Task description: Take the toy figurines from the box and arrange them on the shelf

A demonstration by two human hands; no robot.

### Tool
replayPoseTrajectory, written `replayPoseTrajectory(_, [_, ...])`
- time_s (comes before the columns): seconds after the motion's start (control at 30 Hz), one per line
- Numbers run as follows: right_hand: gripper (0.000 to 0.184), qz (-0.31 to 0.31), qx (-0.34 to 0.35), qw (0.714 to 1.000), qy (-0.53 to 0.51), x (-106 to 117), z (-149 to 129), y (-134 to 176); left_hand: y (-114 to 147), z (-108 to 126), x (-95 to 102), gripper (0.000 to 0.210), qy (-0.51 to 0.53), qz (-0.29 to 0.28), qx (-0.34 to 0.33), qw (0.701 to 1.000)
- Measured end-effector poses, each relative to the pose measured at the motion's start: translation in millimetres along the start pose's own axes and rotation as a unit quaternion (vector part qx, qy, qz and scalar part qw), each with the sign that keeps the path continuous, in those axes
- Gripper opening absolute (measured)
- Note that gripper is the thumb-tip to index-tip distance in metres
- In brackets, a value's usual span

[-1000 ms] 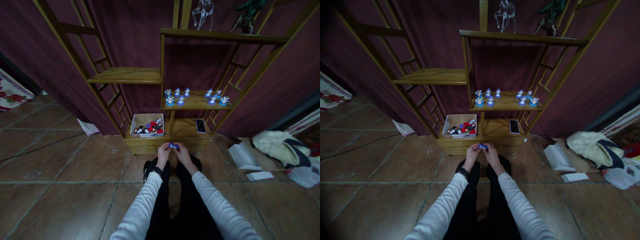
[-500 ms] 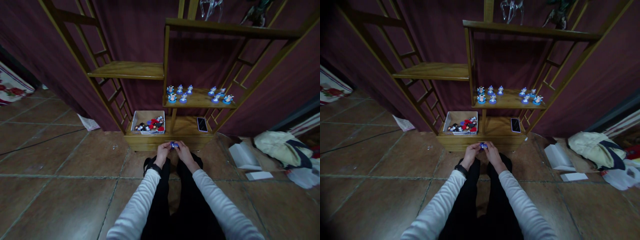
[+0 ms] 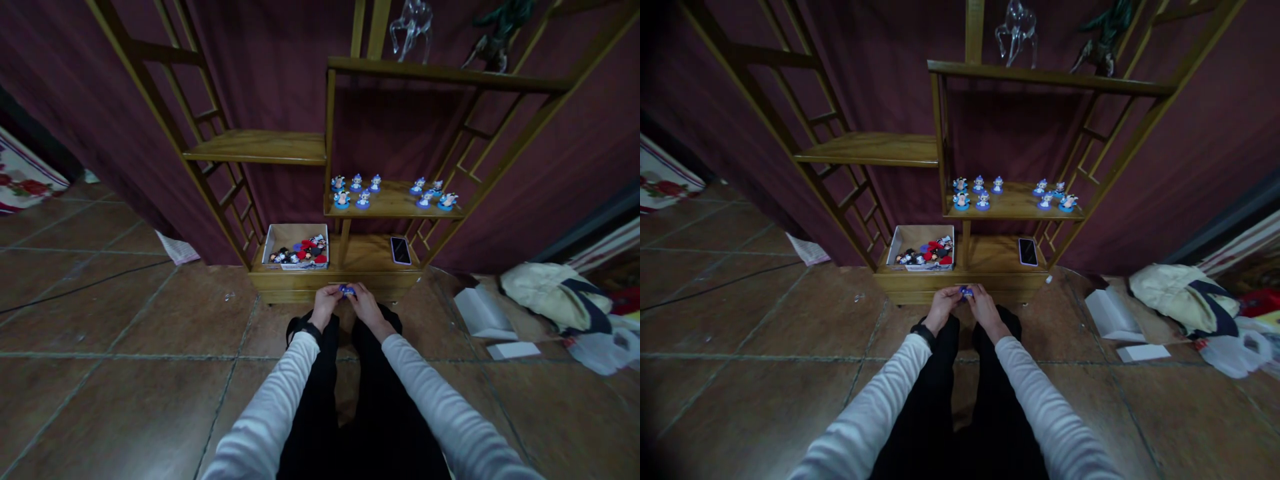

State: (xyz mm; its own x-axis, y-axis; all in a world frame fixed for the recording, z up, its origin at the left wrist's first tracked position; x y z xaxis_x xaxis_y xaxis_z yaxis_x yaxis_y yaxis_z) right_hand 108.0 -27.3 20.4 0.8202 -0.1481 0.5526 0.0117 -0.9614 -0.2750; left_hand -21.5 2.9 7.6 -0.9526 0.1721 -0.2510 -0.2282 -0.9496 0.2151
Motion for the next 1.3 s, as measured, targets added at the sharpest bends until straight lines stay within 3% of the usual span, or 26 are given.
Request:
replayPoseTrajectory(0.13, [0.030,0.009,0.002,1.000,-0.022,-0.9,0.0,3.3,2.0,4.7,0.2,0.021,-0.033,0.011,0.003,0.999])
replayPoseTrajectory(0.3, [0.053,0.050,-0.015,0.993,-0.102,-2.2,2.6,6.7,2.0,2.0,1.5,0.022,0.020,0.021,0.021,0.999])
replayPoseTrajectory(0.4, [0.043,0.065,-0.035,0.988,-0.137,-2.4,8.5,5.1,1.1,-0.2,1.8,0.024,0.045,0.020,0.027,0.998])
replayPoseTrajectory(0.57, [0.024,0.029,-0.103,0.962,-0.253,-6.5,20.1,-2.3,2.0,0.7,-0.4,0.028,0.061,0.018,0.039,0.997])
replayPoseTrajectory(0.8, [0.033,0.024,-0.159,0.909,-0.384,-8.2,21.2,-8.4,1.6,3.7,-1.7,0.030,0.068,-0.016,0.049,0.996])
replayPoseTrajectory(1.3, [0.035,0.027,-0.184,0.874,-0.449,0.7,14.0,-10.7,-5.8,-6.0,-3.7,0.035,0.064,-0.009,0.023,0.998])
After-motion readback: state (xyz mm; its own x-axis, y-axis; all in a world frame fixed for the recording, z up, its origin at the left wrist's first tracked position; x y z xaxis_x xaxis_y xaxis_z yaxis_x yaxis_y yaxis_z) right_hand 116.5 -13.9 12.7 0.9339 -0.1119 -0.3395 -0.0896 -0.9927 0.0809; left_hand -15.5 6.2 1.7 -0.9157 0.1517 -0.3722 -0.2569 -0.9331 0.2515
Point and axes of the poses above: each hand's wrist, its own y-axis away from the middle knuckle, its own x-axis out of the back of the hand, z = x × y, the point moved 2 cm from there along -y, towards the middle knuckle, and after that the axes turned 9 degrees about -y, right-handed, at the moved point
